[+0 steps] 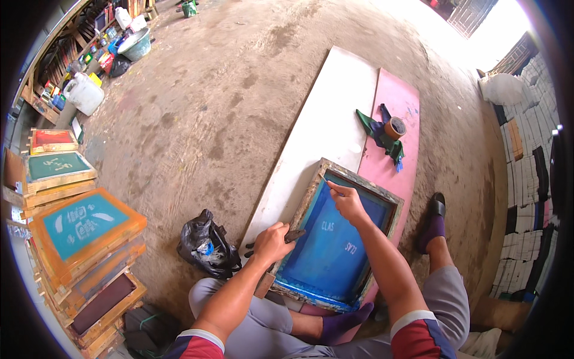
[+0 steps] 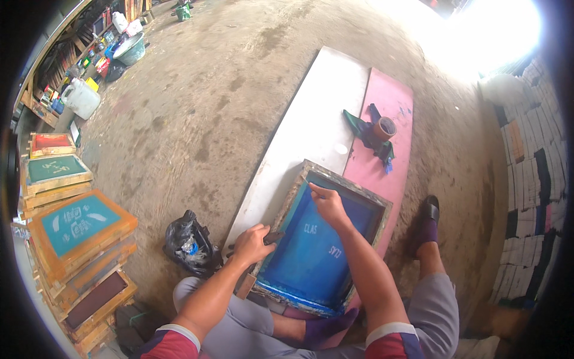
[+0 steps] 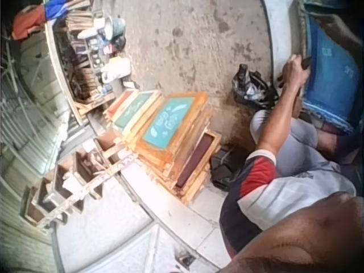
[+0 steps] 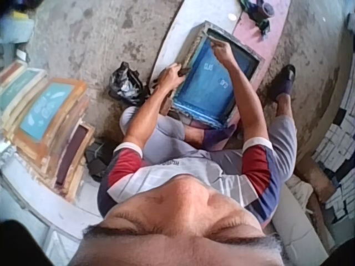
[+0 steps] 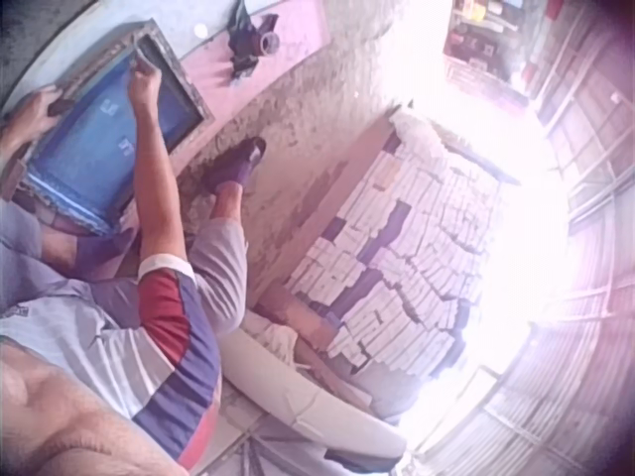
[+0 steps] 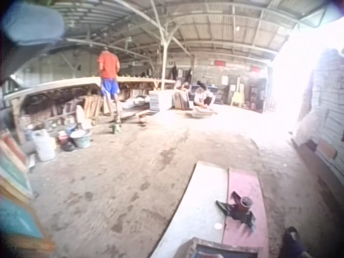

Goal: The person sits on the floor and paints the inner edge of a blue screen-printing frame with a small brush. They briefly use pliers to adjust a small piece on the frame, then continue painting along the border.

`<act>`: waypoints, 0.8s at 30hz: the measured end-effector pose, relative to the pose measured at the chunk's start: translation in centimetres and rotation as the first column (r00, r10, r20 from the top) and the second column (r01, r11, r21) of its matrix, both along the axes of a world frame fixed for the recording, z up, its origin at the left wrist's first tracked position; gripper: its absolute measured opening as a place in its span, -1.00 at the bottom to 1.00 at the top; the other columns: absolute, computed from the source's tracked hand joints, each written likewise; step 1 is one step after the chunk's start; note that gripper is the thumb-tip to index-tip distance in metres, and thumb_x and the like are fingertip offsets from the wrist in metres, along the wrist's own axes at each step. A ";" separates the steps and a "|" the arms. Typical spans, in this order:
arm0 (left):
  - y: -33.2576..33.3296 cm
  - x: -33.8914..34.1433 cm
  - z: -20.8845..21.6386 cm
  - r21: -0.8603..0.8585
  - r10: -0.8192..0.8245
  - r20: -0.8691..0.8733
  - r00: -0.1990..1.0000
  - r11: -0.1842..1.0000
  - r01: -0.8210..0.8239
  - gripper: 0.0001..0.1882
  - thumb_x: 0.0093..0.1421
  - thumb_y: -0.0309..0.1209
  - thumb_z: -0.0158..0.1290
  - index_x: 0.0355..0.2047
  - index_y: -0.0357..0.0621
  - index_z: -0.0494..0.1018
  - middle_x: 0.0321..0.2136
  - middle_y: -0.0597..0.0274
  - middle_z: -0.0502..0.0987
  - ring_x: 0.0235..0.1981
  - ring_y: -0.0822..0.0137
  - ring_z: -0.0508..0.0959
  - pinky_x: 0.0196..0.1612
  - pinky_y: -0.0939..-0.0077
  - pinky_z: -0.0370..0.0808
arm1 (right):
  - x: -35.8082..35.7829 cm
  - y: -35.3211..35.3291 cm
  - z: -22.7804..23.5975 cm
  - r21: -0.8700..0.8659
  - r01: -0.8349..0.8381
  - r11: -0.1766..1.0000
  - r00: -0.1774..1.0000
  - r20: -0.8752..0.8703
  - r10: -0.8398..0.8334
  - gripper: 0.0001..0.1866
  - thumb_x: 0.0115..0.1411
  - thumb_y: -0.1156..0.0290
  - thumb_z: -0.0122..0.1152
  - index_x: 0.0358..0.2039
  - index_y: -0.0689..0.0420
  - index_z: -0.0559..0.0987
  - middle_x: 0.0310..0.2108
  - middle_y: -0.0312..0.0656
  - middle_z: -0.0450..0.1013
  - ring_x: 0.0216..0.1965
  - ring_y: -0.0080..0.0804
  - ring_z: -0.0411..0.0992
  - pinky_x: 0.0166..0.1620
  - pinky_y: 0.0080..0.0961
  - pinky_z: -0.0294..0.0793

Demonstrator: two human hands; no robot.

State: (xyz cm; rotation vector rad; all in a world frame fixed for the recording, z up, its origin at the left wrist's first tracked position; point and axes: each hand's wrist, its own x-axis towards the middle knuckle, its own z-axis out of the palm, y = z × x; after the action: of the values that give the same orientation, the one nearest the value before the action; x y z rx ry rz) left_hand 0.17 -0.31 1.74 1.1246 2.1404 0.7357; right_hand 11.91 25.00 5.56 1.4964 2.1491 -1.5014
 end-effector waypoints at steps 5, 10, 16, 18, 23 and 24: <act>0.5 0.0 0.0 -0.008 -0.033 0.016 0.999 0.999 0.033 -0.47 0.04 -0.24 0.38 -0.03 -0.29 0.63 -0.17 -0.02 0.62 -0.13 -0.12 0.66 -0.10 0.04 0.60 | 2.3 1.7 -7.3 0.577 -0.138 0.805 0.929 -0.206 0.307 -0.58 0.53 0.21 0.13 0.32 -0.03 0.58 -0.31 -0.17 0.69 -0.43 -0.36 0.58 -0.34 -0.35 0.54; -0.1 -0.1 0.1 -0.010 -0.004 0.012 1.000 1.000 0.004 -0.48 0.03 -0.23 0.40 -0.06 -0.32 0.63 -0.19 -0.03 0.63 -0.14 -0.12 0.66 -0.11 0.06 0.59 | 0.7 2.2 -3.6 -0.401 0.139 0.905 0.957 -0.181 -0.227 -0.59 0.53 0.21 0.10 0.33 -0.09 0.58 -0.16 -0.04 0.68 -0.21 -0.32 0.62 -0.18 -0.36 0.58; 0.2 0.0 0.0 0.006 -0.018 -0.001 1.000 1.000 0.018 -0.47 0.00 -0.23 0.40 -0.06 -0.31 0.64 -0.20 -0.04 0.62 -0.14 -0.13 0.65 -0.11 0.04 0.59 | 0.8 1.1 -1.5 0.304 -0.125 0.944 0.981 -0.104 0.164 -0.60 0.48 0.20 0.14 0.28 -0.17 0.62 0.03 0.08 0.66 0.04 -0.03 0.66 0.08 -0.19 0.59; 0.2 0.0 -0.1 -0.006 -0.018 -0.002 1.000 1.000 0.018 -0.47 0.00 -0.23 0.40 -0.06 -0.30 0.64 -0.19 -0.03 0.62 -0.13 -0.13 0.66 -0.11 0.04 0.59 | 1.0 0.6 -0.8 0.414 -0.148 0.898 0.986 -0.006 0.166 -0.61 0.46 0.18 0.17 0.25 -0.20 0.63 -0.06 0.05 0.68 0.00 0.00 0.66 0.06 -0.17 0.60; 0.3 -0.1 0.2 -0.031 -0.013 0.004 1.000 0.999 0.013 -0.46 0.00 -0.23 0.39 -0.04 -0.29 0.64 -0.17 -0.03 0.63 -0.11 -0.13 0.66 -0.09 0.04 0.60 | 0.3 0.0 0.1 0.480 -0.144 0.865 0.989 0.045 0.139 -0.62 0.43 0.17 0.20 0.22 -0.28 0.66 -0.09 0.04 0.67 0.02 0.11 0.60 0.06 -0.08 0.60; 0.3 -0.1 0.2 -0.034 -0.015 0.006 1.000 0.999 0.015 -0.46 0.00 -0.23 0.39 -0.03 -0.28 0.64 -0.17 -0.03 0.63 -0.11 -0.13 0.66 -0.09 0.04 0.60 | 0.3 0.1 -0.2 0.491 -0.146 0.859 0.989 0.045 0.142 -0.63 0.43 0.17 0.20 0.22 -0.28 0.66 -0.09 0.04 0.67 0.01 0.11 0.61 0.06 -0.08 0.60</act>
State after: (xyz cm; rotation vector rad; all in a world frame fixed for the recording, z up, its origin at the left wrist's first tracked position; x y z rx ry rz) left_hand 0.10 0.01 1.95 1.1181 2.1292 0.6919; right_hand 12.17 25.11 5.41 1.4114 2.7121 -0.9308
